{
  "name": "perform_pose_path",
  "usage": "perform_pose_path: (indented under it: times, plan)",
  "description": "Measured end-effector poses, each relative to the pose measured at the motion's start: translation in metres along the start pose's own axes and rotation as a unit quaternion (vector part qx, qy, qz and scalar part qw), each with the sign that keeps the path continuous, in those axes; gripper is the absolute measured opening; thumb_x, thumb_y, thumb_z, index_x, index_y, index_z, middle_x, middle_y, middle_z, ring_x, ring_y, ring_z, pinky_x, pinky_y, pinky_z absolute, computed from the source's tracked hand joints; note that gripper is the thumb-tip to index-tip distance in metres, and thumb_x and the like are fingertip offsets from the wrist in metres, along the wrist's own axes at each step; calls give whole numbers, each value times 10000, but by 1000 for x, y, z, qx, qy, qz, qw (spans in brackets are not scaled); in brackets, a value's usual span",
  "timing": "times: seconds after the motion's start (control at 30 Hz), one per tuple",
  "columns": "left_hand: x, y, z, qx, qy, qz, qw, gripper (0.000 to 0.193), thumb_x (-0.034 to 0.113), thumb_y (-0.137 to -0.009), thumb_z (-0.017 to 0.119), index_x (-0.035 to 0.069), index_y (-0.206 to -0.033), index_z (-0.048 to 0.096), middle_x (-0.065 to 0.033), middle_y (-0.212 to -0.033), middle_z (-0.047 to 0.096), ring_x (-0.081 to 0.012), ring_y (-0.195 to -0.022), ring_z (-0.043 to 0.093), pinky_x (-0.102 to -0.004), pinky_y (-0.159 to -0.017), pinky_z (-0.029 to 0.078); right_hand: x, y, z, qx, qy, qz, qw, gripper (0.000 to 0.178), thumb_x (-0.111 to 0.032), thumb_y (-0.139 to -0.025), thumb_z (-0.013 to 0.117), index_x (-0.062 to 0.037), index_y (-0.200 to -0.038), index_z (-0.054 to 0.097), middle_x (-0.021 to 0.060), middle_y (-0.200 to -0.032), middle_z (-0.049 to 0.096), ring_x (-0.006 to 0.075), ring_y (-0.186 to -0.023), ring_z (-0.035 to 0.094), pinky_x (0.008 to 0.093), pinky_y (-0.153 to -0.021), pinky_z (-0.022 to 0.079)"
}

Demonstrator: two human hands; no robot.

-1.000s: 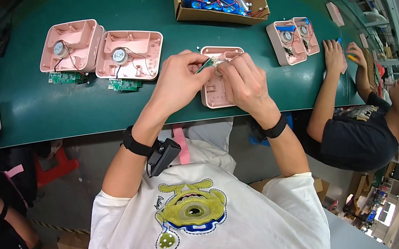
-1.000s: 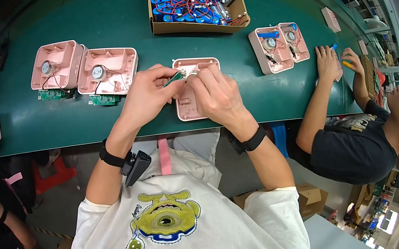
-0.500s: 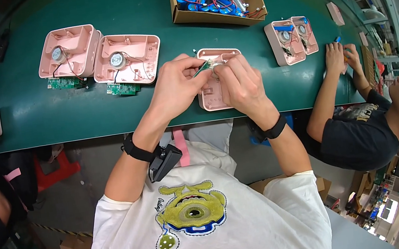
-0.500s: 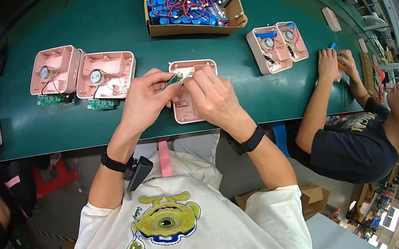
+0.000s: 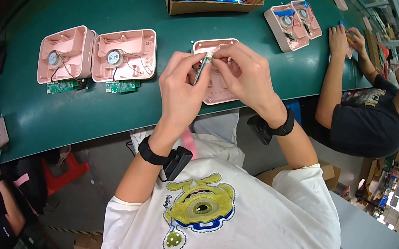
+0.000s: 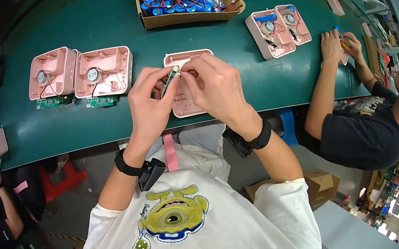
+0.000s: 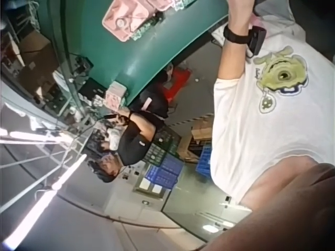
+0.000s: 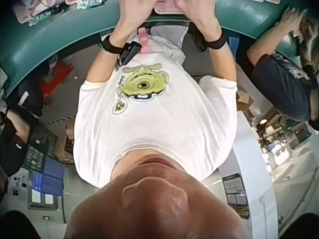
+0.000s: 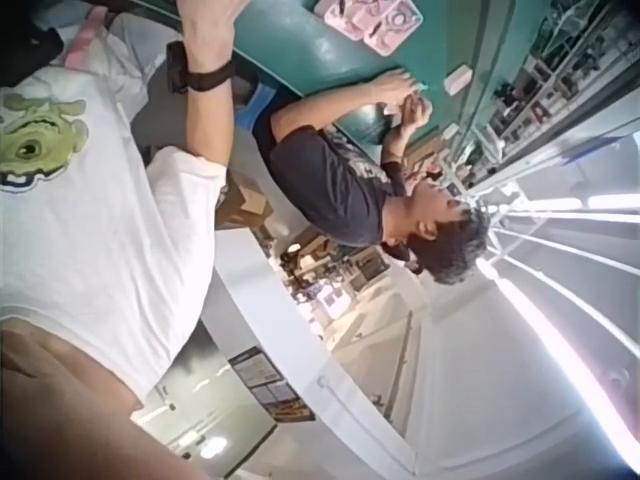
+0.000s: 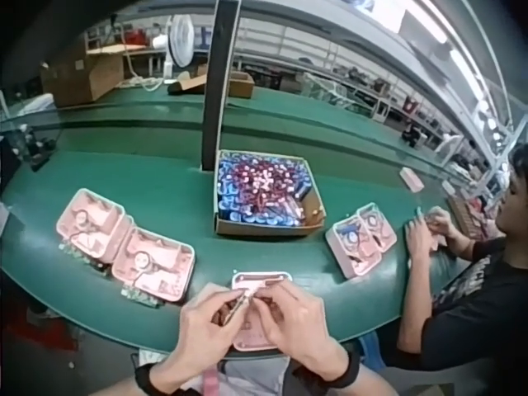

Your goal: The person picks up a battery from a box, inserts it into a pink plastic housing, and connects the battery wire to a circuit board. They then move the assembled housing to the side and repeat the process with another unit.

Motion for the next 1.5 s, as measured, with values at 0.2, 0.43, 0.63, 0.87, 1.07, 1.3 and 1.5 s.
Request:
perform_pose_path:
  times: [0.2, 0.43, 0.63, 0.87, 1.07, 1.3, 1.5]
  plan:
    - [-5, 3, 1, 60, 4, 54, 997, 220, 2, -879, 778, -25, -1095, 744, -67, -939, 651, -114, -680, 574, -263, -588, 471, -2, -3, -2, -28, -11, 51, 998, 93, -6, -875, 773, 15, -953, 727, 100, -858, 718, 175, -647, 670, 282, -601, 531]
    - [-18, 5, 7, 72, 33, 69, 994, 219, -9, -884, 782, -28, -1097, 738, -60, -972, 656, -94, -686, 559, -255, -585, 462, 9, 3, 4, -34, -95, 124, 987, 98, 8, -863, 776, 20, -945, 724, 91, -854, 723, 137, -622, 626, 282, -565, 498]
    - [-25, 5, 13, 75, 100, 40, 991, 217, -20, -896, 773, -33, -1108, 726, -60, -988, 655, -86, -703, 554, -240, -588, 453, 1, 5, 4, 18, -64, 64, 996, 95, 17, -858, 777, 23, -933, 719, 85, -862, 726, 126, -629, 628, 277, -556, 486]
    - [-23, 4, 9, 58, 90, 46, 993, 220, -31, -894, 763, -18, -1111, 727, -65, -998, 661, -97, -711, 554, -251, -617, 465, 0, 8, 4, 28, -89, 88, 992, 98, 15, -852, 784, 16, -928, 721, 83, -869, 726, 139, -635, 633, 269, -556, 483]
    - [-17, 3, 7, 48, 55, 90, 993, 227, -37, -889, 757, 3, -1112, 738, -87, -1021, 689, -148, -781, 615, -280, -694, 515, 2, 12, 4, 37, -112, 93, 989, 90, 21, -854, 776, 14, -926, 722, 87, -876, 726, 150, -634, 642, 270, -558, 493]
    - [-18, 3, 9, 47, 40, 123, 990, 246, -48, -880, 756, 5, -1120, 743, -109, -1018, 707, -187, -818, 644, -295, -719, 537, 2, 13, 5, 46, -62, 44, 996, 88, 40, -851, 755, 16, -926, 718, 99, -856, 710, 181, -631, 648, 285, -558, 503]
    - [-16, 1, 9, 42, 40, 123, 991, 252, -60, -873, 756, 2, -1117, 742, -115, -1020, 710, -195, -817, 646, -301, -721, 540, 1, 9, 5, 57, -35, 27, 997, 98, 64, -838, 734, 15, -919, 709, 120, -833, 686, 237, -634, 654, 319, -568, 515]
Point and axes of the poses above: each hand's wrist, its own y-axis away from the middle knuckle, its own z-axis out of the palm, x = y × z, the point moved 3 cm from there along -y, towards the middle knuckle
